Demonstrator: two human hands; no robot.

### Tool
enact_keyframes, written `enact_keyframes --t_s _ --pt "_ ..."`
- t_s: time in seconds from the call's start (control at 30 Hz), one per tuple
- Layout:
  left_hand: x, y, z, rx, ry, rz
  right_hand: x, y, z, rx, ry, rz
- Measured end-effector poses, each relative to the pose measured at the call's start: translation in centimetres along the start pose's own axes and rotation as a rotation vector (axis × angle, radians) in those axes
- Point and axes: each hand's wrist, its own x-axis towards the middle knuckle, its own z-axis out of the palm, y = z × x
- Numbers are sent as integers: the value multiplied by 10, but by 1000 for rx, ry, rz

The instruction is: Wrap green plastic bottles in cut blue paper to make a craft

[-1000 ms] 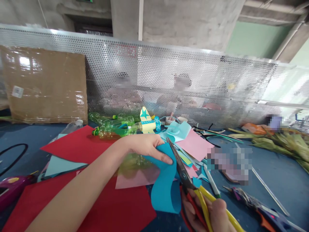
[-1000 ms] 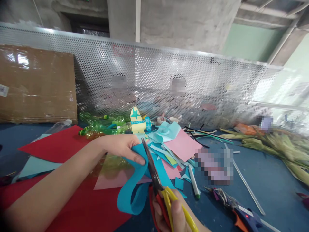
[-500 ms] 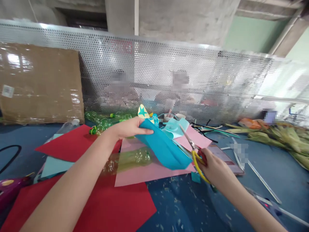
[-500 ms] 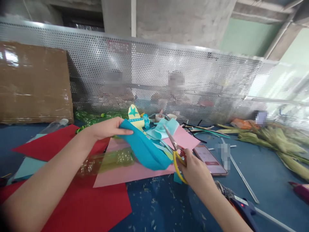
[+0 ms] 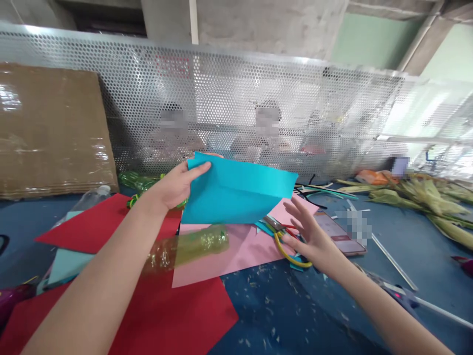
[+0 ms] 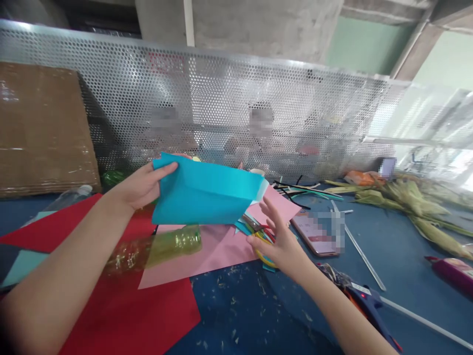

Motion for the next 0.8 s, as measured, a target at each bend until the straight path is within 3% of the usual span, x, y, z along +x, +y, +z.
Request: enact_keyframes --t_s 0.13,0.3,0.37,0.53,0.67,0.8 --pt "-3 -4 10 -44 -34 -59 2 -11 7 311 0 -34" --pt "-4 -4 15 -31 -136 -100 0 -20 13 336 44 30" --pt "-2 -3 15 -6 -82 -128 -2 -25 12 353 66 48" --pt "5 -8 11 111 127 -138 -1 -26 -6 319 274 192" --pt "12 -22 -4 168 157 -173 2 -20 -27 405 478 354" --pt "17 -34 -19 222 144 -200 6 -23 -37 555 739 339"
